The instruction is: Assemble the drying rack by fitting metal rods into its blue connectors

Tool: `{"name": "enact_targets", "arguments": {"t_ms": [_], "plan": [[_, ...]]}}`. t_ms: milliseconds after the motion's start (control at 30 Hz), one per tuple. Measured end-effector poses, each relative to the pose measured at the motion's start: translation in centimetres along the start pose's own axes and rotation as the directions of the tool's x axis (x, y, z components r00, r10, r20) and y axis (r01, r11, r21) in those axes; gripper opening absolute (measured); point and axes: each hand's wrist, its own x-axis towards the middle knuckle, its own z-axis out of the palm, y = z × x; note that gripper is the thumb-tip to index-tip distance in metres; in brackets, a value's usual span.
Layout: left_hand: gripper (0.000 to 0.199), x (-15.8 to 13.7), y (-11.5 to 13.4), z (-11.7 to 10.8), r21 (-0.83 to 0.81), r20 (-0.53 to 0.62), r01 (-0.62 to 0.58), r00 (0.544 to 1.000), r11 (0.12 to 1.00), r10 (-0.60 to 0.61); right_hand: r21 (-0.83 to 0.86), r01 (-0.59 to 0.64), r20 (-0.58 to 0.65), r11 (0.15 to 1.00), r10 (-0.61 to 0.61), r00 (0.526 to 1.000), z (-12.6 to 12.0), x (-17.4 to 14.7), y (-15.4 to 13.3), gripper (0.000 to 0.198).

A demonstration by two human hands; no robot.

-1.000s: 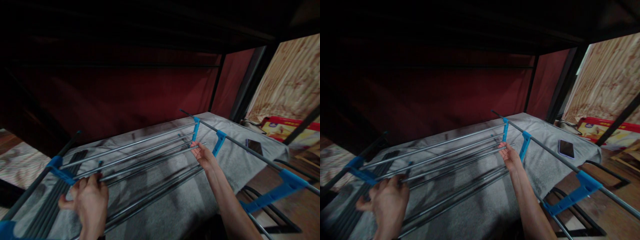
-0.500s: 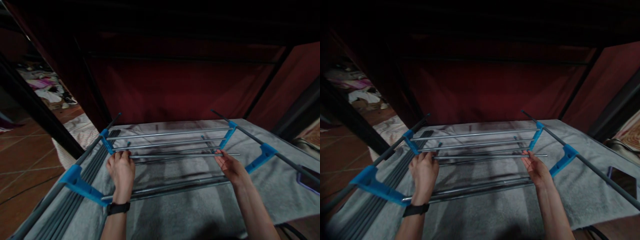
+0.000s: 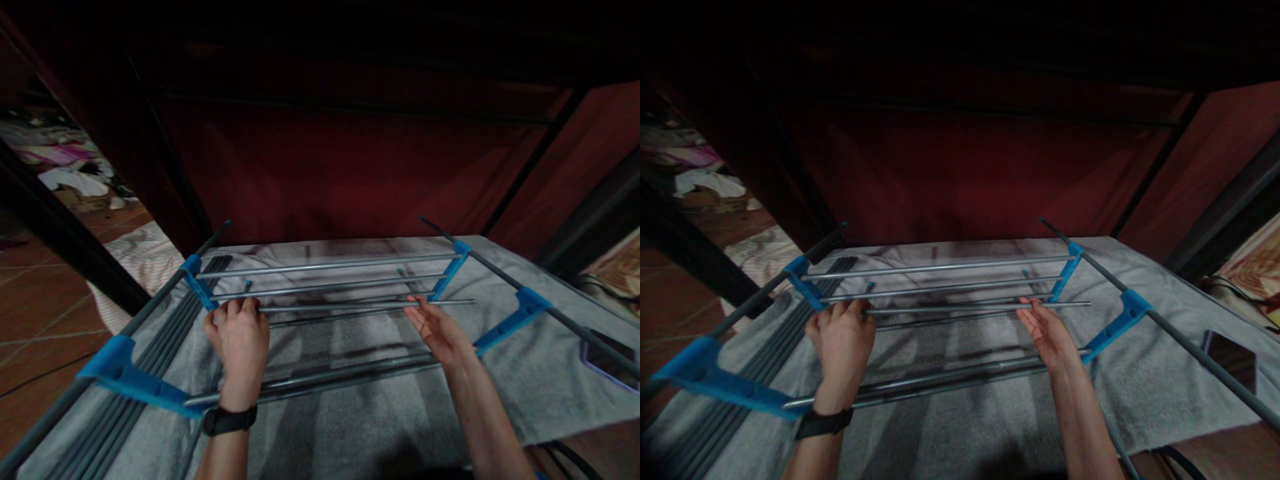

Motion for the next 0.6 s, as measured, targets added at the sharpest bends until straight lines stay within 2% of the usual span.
{"name": "enact_targets", "arguments": {"t_ms": [233, 500, 600], "plan": [[0.034, 0.0, -0.6, 2.0, 0.024, -0.032, -0.027, 0.999, 0.999, 0.027, 0.032, -0.022, -0.005, 0.999, 0.022, 1.0, 1.4, -0.3, 0.5, 0.015], [0.033, -0.3, -0.7, 1.9, 0.054, 0.07, -0.05, 0.996, 0.997, 0.046, 0.046, -0.004, 0.05, 0.999, 0.002, 0.999, 1.5, -0.2, 1.3, 0.012], [0.028, -0.3, -1.0, 1.7, -0.062, 0.124, -0.006, 0.992, 0.998, 0.014, 0.041, -0.009, 0.072, 0.999, 0.006, 0.997, 1.6, -0.3, 1.6, 0.012]]}}
